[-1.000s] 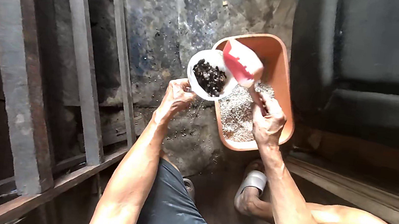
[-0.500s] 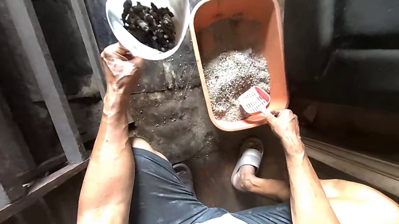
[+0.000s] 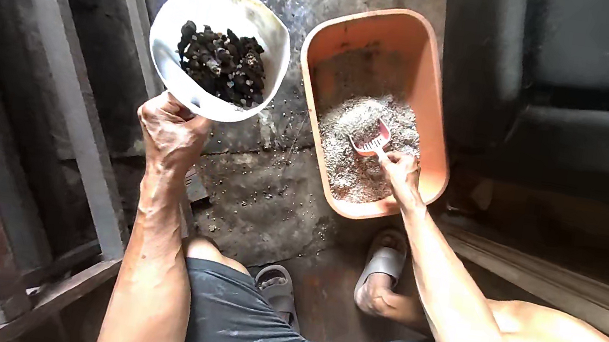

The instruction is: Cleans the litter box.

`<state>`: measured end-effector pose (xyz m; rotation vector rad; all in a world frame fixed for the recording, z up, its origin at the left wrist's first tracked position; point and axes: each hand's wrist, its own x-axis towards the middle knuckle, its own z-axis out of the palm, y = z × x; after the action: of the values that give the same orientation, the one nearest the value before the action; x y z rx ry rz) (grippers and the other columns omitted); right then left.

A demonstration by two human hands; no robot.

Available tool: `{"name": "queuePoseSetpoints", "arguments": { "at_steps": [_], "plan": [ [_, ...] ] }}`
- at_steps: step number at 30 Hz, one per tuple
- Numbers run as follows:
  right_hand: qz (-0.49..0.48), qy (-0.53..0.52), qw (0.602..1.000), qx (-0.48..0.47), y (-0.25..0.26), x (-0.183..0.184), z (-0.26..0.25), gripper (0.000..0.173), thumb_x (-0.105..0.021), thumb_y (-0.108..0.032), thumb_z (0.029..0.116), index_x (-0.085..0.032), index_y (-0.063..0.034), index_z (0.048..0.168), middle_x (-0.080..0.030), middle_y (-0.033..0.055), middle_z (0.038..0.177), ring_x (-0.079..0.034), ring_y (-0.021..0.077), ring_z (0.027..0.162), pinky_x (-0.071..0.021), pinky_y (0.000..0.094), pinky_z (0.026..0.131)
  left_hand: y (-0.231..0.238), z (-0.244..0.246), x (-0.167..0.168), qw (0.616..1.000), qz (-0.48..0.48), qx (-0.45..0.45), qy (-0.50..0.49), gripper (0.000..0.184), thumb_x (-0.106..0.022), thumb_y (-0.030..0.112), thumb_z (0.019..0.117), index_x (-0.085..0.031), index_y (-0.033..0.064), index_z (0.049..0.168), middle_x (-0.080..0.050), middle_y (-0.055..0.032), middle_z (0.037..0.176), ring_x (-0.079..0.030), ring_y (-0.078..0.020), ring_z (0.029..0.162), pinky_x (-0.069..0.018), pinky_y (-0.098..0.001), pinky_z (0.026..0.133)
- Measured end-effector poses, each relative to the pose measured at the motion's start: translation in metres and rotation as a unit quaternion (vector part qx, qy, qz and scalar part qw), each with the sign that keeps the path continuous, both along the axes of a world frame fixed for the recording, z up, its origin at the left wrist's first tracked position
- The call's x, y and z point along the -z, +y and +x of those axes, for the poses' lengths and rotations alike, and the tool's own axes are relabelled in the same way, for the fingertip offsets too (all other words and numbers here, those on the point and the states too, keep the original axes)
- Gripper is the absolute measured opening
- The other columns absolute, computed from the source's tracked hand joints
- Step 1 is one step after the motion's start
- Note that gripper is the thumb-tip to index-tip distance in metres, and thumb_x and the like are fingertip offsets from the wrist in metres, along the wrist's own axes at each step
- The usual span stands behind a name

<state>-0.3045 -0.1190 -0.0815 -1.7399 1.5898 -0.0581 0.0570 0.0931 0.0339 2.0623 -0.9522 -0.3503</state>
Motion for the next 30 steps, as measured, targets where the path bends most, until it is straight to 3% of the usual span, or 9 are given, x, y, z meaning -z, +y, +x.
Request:
{"name": "queuePoseSetpoints", "arguments": {
  "at_steps": [5, 8, 13, 17, 21, 27, 30],
  "plan": [
    [-0.043, 0.029, 0.996, -0.075, -0.048, -0.008, 0.064, 0.03, -0.06, -0.029, 0.0981, -0.076, -0.0065, 0.11, -0.073, 0.0204, 0.104, -0.069, 0.0388, 0.1, -0.051, 0.0635, 0.088, 0.003, -0.001, -0.003, 1.0, -0.009, -0.004, -0.003, 0.015, -0.075, 0.021, 0.0888, -0.068, 0.0077, 0.089, -0.064, 0.0082, 0.078, -0.054, 0.0084, 0.069, -0.0465, -0.0168, 0.068],
    [-0.066, 0.104, 0.986, -0.113, -0.057, -0.037, 0.081, 0.031, -0.056, -0.029, 0.1021, -0.073, -0.0118, 0.122, -0.072, 0.0202, 0.118, -0.067, 0.0407, 0.112, -0.0499, 0.064, 0.093, 0.002, 0.0, -0.003, 1.0, -0.008, -0.005, -0.001, 0.015, -0.074, 0.022, 0.0887, -0.068, 0.0078, 0.089, -0.064, 0.0081, 0.078, -0.054, 0.0086, 0.069, -0.0469, -0.0165, 0.068],
    [-0.109, 0.185, 0.968, -0.131, -0.057, -0.058, 0.044, 0.037, -0.055, -0.015, 0.0979, -0.067, -0.017, 0.133, -0.069, 0.0216, 0.126, -0.064, 0.0452, 0.117, -0.0486, 0.0687, 0.091, -0.003, 0.003, -0.002, 1.0, -0.022, 0.001, 0.001, 0.015, -0.074, 0.022, 0.0896, -0.069, 0.0083, 0.089, -0.065, 0.0086, 0.08, -0.055, 0.0094, 0.071, -0.0475, -0.0156, 0.07],
    [-0.128, 0.185, 0.97, -0.095, -0.028, -0.067, -0.009, 0.039, -0.05, -0.018, 0.1037, -0.063, -0.0189, 0.14, -0.067, 0.0236, 0.128, -0.06, 0.0465, 0.123, -0.0469, 0.0679, 0.097, -0.008, 0.005, 0.002, 1.0, -0.013, 0.005, 0.001, 0.017, -0.074, 0.025, 0.0899, -0.067, 0.0095, 0.087, -0.062, 0.0093, 0.078, -0.052, 0.0091, 0.069, -0.0447, -0.0158, 0.069],
    [-0.169, 0.153, 0.969, -0.094, 0.031, -0.069, -0.067, 0.037, -0.052, -0.02, 0.1047, -0.063, -0.0185, 0.139, -0.067, 0.024, 0.117, -0.067, 0.0452, 0.102, -0.0532, 0.0653, 0.08, -0.015, 0.005, 0.005, 1.0, -0.024, 0.01, 0.011, 0.018, -0.075, 0.026, 0.0895, -0.068, 0.0089, 0.089, -0.064, 0.0087, 0.079, -0.054, 0.0087, 0.07, -0.0463, -0.016, 0.07],
    [-0.103, 0.203, 0.971, -0.067, 0.053, -0.043, -0.062, 0.034, -0.055, -0.019, 0.1028, -0.071, -0.0224, 0.133, -0.07, 0.02, 0.117, -0.068, 0.0425, 0.103, -0.0522, 0.0651, 0.08, -0.018, -0.004, 0.002, 0.999, -0.021, 0.026, -0.001, 0.018, -0.073, 0.023, 0.0901, -0.067, 0.006, 0.088, -0.063, 0.0053, 0.079, -0.054, 0.0069, 0.07, -0.0465, -0.0177, 0.069],
    [-0.094, 0.18, 0.975, -0.09, 0.028, -0.034, -0.036, 0.035, -0.056, -0.017, 0.1003, -0.071, -0.0201, 0.132, -0.069, 0.0216, 0.121, -0.067, 0.0435, 0.107, -0.0513, 0.0668, 0.084, -0.011, -0.003, -0.001, 0.999, -0.023, 0.032, 0.006, 0.017, -0.074, 0.024, 0.0898, -0.068, 0.0076, 0.09, -0.065, 0.0061, 0.08, -0.055, 0.007, 0.07, -0.0479, -0.0181, 0.07]
  ]
}}
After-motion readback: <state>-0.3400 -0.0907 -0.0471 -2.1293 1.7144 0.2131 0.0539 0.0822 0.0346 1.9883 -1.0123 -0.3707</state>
